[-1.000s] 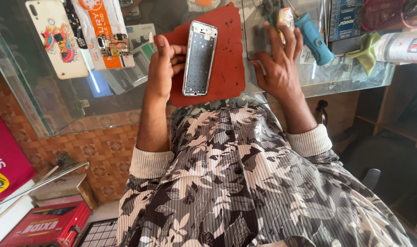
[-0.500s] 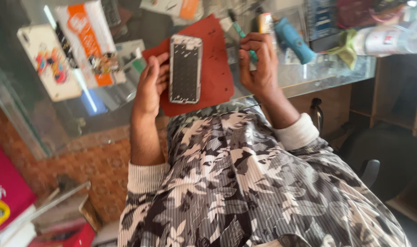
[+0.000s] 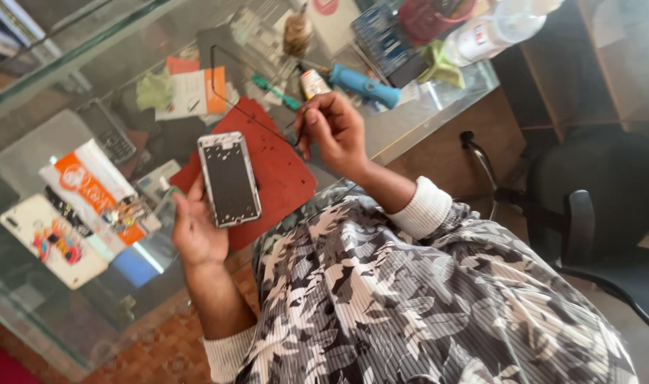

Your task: The person applies adhesive to the edges of a smartphone frame using a tube. They then place a new screen assembly onto the frame and press it down. The person uses a green plastic tool to clean the edges and applies a strip of white tape to the top of the screen. Finally, they apply more adhesive to the frame.

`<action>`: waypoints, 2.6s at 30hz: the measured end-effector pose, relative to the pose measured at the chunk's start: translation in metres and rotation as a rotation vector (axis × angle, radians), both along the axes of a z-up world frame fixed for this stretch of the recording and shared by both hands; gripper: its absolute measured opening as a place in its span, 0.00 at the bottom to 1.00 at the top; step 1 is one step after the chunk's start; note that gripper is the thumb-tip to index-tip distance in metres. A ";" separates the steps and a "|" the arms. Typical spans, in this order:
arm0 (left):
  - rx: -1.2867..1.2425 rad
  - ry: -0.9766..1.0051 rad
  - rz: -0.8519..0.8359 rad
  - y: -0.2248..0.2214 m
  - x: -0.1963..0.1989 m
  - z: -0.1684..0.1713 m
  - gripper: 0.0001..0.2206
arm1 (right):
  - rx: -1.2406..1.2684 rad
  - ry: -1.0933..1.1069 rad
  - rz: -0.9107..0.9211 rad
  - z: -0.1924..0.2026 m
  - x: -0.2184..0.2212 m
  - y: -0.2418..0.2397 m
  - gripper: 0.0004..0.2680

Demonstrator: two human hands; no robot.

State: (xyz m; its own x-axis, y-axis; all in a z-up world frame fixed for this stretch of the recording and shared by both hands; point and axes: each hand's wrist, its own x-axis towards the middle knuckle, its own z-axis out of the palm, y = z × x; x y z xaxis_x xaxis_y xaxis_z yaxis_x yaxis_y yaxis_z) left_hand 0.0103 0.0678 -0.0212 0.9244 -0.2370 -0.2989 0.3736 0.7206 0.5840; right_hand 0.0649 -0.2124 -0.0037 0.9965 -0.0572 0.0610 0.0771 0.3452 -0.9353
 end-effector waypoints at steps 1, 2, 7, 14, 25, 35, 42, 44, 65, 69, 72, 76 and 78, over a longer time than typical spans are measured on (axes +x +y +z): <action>-0.009 -0.014 -0.013 -0.004 -0.001 0.002 0.37 | 0.014 0.021 0.017 -0.001 0.001 -0.001 0.04; -0.019 -0.029 -0.026 -0.007 0.001 0.004 0.36 | 0.028 0.042 0.034 -0.001 0.002 -0.004 0.04; -0.023 0.000 0.115 -0.018 -0.001 0.003 0.35 | 0.154 0.265 0.191 -0.012 -0.006 -0.012 0.03; 0.020 0.050 0.214 -0.018 -0.008 0.002 0.37 | -0.821 0.299 0.249 -0.012 -0.028 -0.031 0.08; 0.042 0.030 0.241 -0.011 -0.018 0.000 0.45 | -1.514 -0.395 0.174 0.008 -0.018 0.011 0.41; 0.385 -0.449 0.319 -0.011 -0.019 -0.040 0.43 | -1.483 -0.273 0.223 -0.009 -0.009 0.010 0.41; 0.545 -0.516 0.431 -0.024 -0.001 -0.039 0.47 | -1.336 -0.320 0.220 -0.009 0.001 0.003 0.35; 0.532 -0.520 0.458 -0.027 0.004 -0.040 0.45 | -1.128 -0.039 0.281 -0.011 0.004 -0.003 0.26; 0.508 -0.426 0.704 0.011 0.001 -0.027 0.43 | -1.342 -0.731 0.495 0.059 0.052 -0.014 0.08; 0.218 -0.328 0.660 0.010 -0.004 -0.019 0.40 | -1.308 -1.088 0.660 0.060 0.064 0.023 0.04; 0.067 -0.297 0.604 0.003 -0.012 -0.017 0.37 | -1.317 -1.069 0.588 0.050 0.051 0.037 0.10; 0.018 -0.298 0.590 -0.005 -0.017 -0.023 0.35 | -1.249 -0.399 0.290 0.033 0.006 0.025 0.19; 0.011 -0.297 0.579 -0.006 -0.021 -0.025 0.35 | -1.446 -0.374 0.271 0.027 -0.015 0.017 0.38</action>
